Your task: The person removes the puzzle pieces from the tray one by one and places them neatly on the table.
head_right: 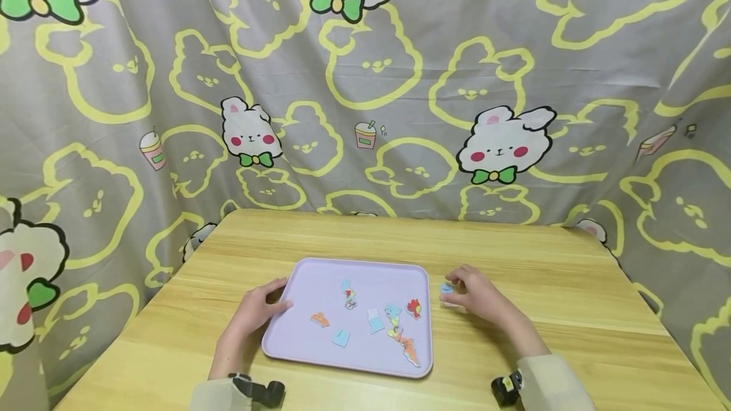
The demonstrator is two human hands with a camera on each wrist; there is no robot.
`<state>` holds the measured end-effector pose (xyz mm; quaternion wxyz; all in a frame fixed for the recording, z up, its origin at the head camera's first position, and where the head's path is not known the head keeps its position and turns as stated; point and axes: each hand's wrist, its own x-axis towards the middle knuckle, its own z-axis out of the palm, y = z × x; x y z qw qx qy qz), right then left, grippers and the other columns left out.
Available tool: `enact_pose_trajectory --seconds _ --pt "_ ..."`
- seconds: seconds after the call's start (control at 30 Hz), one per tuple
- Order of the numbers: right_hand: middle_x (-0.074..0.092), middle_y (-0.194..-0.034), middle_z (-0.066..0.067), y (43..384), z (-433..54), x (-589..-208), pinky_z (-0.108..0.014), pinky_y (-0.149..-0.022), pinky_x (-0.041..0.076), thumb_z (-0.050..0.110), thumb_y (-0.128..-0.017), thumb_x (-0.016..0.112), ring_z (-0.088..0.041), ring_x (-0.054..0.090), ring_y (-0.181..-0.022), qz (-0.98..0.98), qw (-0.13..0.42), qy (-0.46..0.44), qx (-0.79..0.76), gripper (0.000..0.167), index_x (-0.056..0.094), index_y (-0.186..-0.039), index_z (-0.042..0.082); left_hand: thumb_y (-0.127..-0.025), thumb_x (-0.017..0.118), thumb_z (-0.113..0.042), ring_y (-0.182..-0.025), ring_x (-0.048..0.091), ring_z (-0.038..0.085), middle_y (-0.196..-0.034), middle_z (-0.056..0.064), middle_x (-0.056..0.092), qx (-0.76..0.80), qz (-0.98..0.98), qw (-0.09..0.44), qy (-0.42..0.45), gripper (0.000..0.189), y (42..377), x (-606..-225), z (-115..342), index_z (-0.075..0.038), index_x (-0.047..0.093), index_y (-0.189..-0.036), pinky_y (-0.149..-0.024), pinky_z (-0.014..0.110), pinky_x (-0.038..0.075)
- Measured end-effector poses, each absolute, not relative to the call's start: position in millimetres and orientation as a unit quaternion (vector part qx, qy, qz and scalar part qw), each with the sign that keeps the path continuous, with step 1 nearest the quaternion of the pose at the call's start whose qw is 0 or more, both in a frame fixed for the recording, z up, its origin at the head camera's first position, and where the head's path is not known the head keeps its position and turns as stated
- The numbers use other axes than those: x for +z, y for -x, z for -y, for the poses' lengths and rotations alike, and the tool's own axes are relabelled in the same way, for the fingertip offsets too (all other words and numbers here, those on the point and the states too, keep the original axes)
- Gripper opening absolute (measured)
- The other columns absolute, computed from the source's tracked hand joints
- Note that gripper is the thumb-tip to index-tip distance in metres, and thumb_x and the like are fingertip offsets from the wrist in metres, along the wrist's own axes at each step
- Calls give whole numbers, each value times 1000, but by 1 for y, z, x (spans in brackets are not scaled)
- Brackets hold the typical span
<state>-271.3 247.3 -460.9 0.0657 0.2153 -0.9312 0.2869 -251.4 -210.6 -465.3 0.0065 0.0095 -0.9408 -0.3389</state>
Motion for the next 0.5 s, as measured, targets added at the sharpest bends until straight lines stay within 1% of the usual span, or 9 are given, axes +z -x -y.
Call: enact_pose_trajectory --seconds 0.13,0.27,0.4,0.5 --pt "68 -101 -5 270 -241 -460 -22 -70 51 29 -82 78 -9 55 -84 920 64 -226 314 41 68 -111 2 -87 74 -17 -139 41 45 -146 25 47 -342 940 8 -9 55 252 -465 211 -5 56 -137 -115 56 35" --pt "67 -101 -6 270 -233 -460 -24 -70 52 28 -82 79 -11 56 -84 912 59 -243 326 42 68 -112 2 -87 74 -17 -139 41 44 -146 25 47 -346 938 8 -9 55 251 -465 210 -5 56 -138 -116 56 35" --pt "66 -102 -4 269 -225 -461 -23 -73 52 32 -80 79 -12 57 -87 910 48 -249 329 46 68 -114 2 -87 74 -17 -139 41 45 -146 25 47 -344 939 7 -10 55 251 -465 210 -5 56 -137 -116 56 35" --pt "64 -101 -3 268 -219 -460 -21 -70 50 33 -80 79 -12 54 -86 908 34 -259 328 48 68 -115 1 -87 74 -17 -139 41 44 -146 25 48 -343 939 8 -10 55 251 -465 211 -5 57 -137 -115 56 35"
